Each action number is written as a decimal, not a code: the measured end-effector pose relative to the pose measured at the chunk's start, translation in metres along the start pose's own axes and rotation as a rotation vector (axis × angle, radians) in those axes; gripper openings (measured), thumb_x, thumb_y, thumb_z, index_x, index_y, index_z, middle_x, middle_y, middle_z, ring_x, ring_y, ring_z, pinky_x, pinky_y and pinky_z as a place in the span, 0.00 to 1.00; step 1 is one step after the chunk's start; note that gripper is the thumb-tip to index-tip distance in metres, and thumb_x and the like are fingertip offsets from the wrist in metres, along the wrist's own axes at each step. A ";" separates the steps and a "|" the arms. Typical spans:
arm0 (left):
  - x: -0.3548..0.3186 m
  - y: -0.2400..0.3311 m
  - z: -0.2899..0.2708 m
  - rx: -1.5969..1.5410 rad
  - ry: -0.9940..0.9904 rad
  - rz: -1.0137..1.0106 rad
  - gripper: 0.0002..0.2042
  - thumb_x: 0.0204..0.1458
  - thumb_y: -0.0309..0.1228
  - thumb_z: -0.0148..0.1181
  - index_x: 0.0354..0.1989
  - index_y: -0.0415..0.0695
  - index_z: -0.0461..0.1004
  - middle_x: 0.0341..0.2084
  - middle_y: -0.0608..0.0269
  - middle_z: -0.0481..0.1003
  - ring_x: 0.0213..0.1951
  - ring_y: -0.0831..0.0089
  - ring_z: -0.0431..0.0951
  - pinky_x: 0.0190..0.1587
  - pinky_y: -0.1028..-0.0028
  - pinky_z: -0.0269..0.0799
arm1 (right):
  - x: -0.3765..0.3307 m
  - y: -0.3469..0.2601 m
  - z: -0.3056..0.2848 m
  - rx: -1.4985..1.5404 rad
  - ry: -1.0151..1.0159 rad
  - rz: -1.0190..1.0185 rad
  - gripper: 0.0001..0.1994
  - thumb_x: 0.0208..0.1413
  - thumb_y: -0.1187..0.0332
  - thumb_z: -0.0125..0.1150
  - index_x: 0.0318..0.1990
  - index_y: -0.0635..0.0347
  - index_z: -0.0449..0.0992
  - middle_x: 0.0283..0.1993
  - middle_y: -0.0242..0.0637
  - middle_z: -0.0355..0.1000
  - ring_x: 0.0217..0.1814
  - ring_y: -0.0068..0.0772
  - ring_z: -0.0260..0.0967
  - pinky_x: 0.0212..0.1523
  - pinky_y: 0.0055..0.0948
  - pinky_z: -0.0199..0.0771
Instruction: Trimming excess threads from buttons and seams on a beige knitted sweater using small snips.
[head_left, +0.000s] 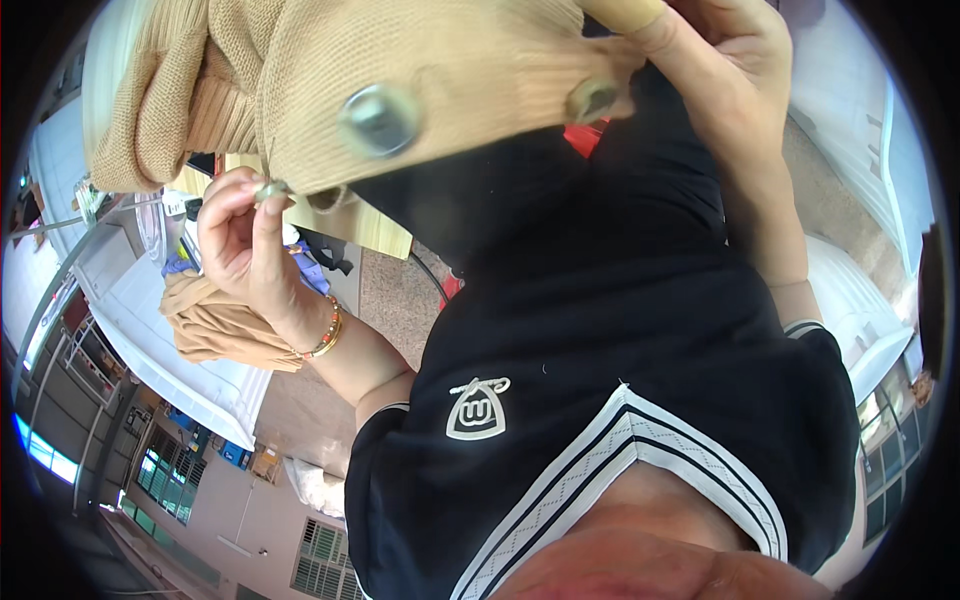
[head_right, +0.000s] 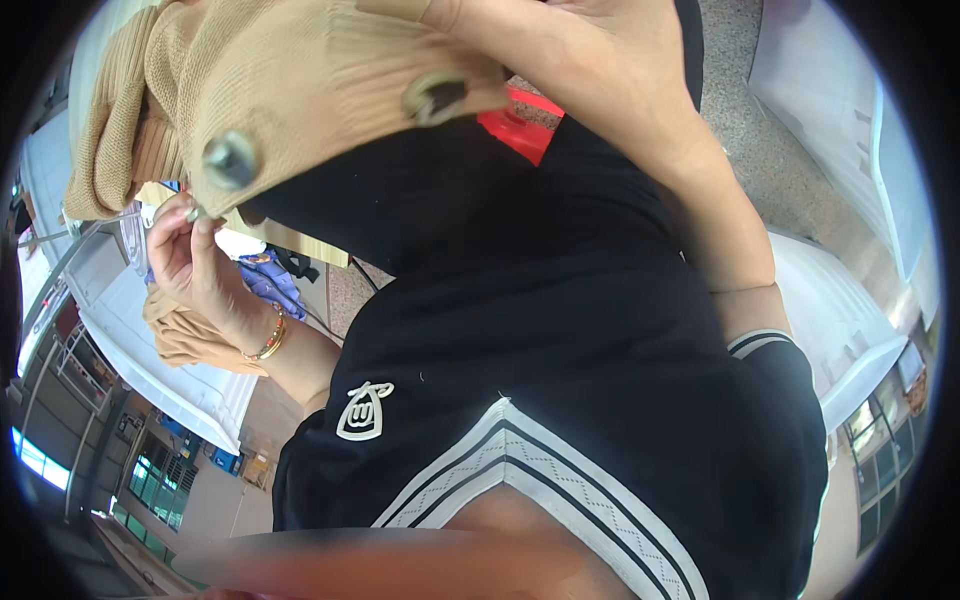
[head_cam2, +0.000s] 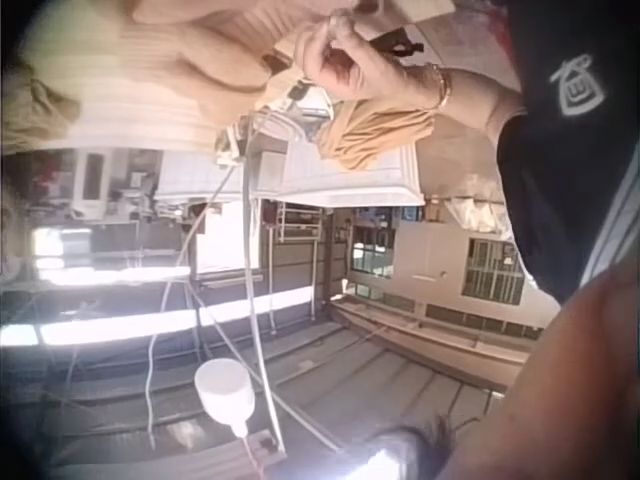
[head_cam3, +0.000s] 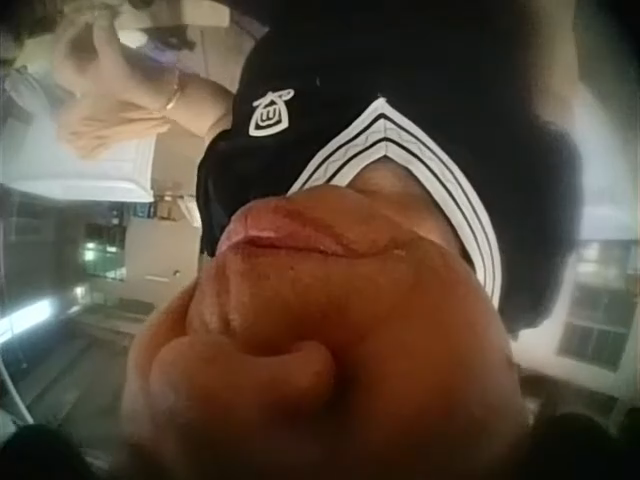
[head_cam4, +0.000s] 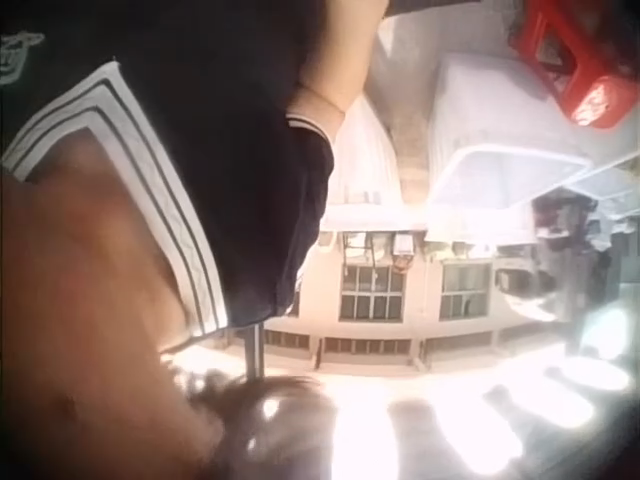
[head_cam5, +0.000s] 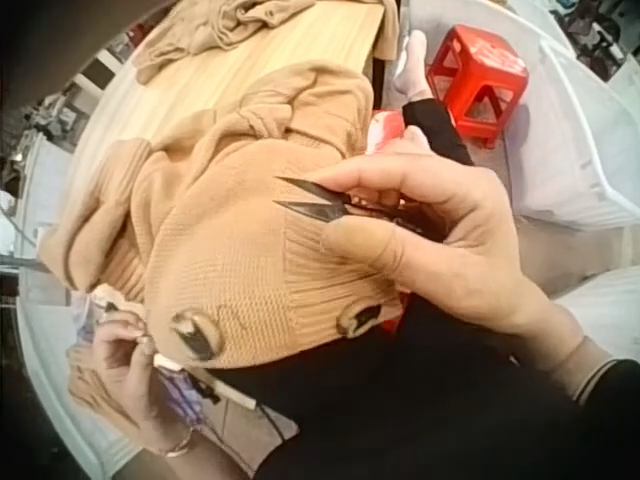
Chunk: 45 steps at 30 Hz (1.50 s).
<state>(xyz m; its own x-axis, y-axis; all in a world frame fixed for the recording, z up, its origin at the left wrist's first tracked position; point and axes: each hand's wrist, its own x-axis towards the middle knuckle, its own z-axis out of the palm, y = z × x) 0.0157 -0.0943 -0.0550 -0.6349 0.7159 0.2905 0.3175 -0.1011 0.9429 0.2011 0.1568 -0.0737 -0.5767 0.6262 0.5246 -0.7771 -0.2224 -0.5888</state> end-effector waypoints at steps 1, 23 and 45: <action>-0.001 -0.001 -0.005 0.042 0.004 -0.068 0.11 0.48 0.12 0.60 0.40 0.34 0.71 0.37 0.53 0.72 0.35 0.74 0.73 0.39 0.78 0.74 | -0.001 0.002 0.000 0.013 0.001 0.002 0.15 0.52 0.77 0.66 0.48 0.68 0.76 0.39 0.32 0.73 0.39 0.18 0.68 0.40 0.16 0.67; 0.048 0.084 0.088 0.598 -0.435 0.136 0.16 0.47 0.19 0.64 0.47 0.38 0.79 0.37 0.63 0.71 0.33 0.82 0.65 0.36 0.84 0.59 | 0.003 -0.076 0.021 -0.914 -0.236 0.381 0.20 0.44 0.75 0.72 0.48 0.68 0.78 0.33 0.38 0.72 0.31 0.26 0.67 0.32 0.21 0.64; 0.029 0.027 0.069 -0.046 -0.153 0.292 0.10 0.40 0.20 0.70 0.32 0.39 0.77 0.29 0.58 0.74 0.32 0.73 0.73 0.35 0.81 0.68 | -0.005 -0.063 0.046 -0.911 -0.332 0.366 0.21 0.41 0.76 0.73 0.47 0.68 0.79 0.34 0.38 0.69 0.31 0.30 0.69 0.28 0.24 0.70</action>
<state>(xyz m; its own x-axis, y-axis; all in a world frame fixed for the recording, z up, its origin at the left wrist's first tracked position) 0.0548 -0.0288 -0.0324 -0.4079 0.7469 0.5251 0.4358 -0.3461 0.8309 0.2410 0.1331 -0.0107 -0.8870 0.3659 0.2818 -0.1349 0.3781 -0.9159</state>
